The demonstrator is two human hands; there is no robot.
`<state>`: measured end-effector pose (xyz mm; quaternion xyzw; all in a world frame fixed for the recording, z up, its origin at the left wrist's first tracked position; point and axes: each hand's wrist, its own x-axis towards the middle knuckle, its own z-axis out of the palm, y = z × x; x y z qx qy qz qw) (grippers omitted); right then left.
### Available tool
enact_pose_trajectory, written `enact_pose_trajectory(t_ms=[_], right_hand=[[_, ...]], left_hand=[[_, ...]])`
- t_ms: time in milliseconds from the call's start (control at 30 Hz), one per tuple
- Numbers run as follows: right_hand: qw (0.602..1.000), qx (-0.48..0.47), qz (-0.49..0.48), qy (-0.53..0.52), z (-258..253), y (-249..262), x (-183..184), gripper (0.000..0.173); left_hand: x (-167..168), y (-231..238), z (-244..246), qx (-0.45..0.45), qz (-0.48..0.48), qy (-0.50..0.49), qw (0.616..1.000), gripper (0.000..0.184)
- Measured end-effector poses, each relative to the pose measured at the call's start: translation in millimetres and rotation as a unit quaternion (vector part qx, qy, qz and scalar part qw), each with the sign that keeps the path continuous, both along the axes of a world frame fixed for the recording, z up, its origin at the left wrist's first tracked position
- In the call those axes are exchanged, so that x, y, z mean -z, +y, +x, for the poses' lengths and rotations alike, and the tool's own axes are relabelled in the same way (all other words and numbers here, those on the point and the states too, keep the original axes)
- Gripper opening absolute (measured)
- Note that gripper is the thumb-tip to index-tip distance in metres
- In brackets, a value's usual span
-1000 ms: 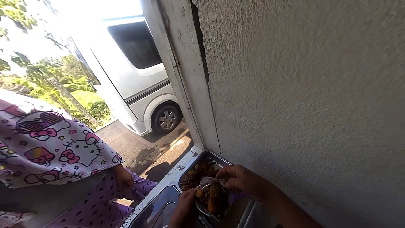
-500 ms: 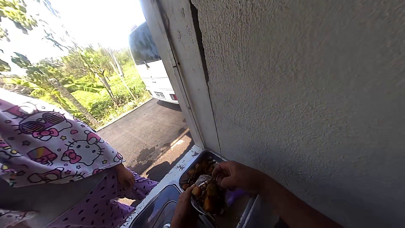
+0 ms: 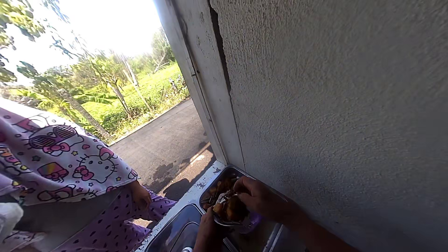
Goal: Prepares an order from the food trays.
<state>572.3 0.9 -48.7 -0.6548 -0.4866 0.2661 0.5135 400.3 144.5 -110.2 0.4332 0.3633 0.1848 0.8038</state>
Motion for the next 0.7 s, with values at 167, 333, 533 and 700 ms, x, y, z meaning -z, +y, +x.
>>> enact_pose_trajectory(t_ms=[167, 333, 533, 700], right_hand=[[1.0, 0.015, -0.024, 0.011, -0.7, -0.4, -2.9, 0.021], [0.991, 0.05, -0.024, 0.12, -4.2, 5.4, 0.7, 0.019], [0.932, 0.081, 0.029, 0.351, -10.7, 12.7, -6.9, 0.021], [0.904, 0.047, 0.054, 0.421, -23.8, 11.8, -41.6, 0.02]], left_hand=[[-4.5, -5.9, 3.9, -0.052, 0.02, 0.015, 0.998, 0.049], [-8.1, -11.7, 11.6, -0.091, 0.071, 0.1, 0.988, 0.051], [-5.8, -13.3, 11.4, -0.056, 0.159, 0.185, 0.968, 0.05], [8.3, -3.7, 9.5, -0.023, 0.393, 0.244, 0.886, 0.051]])
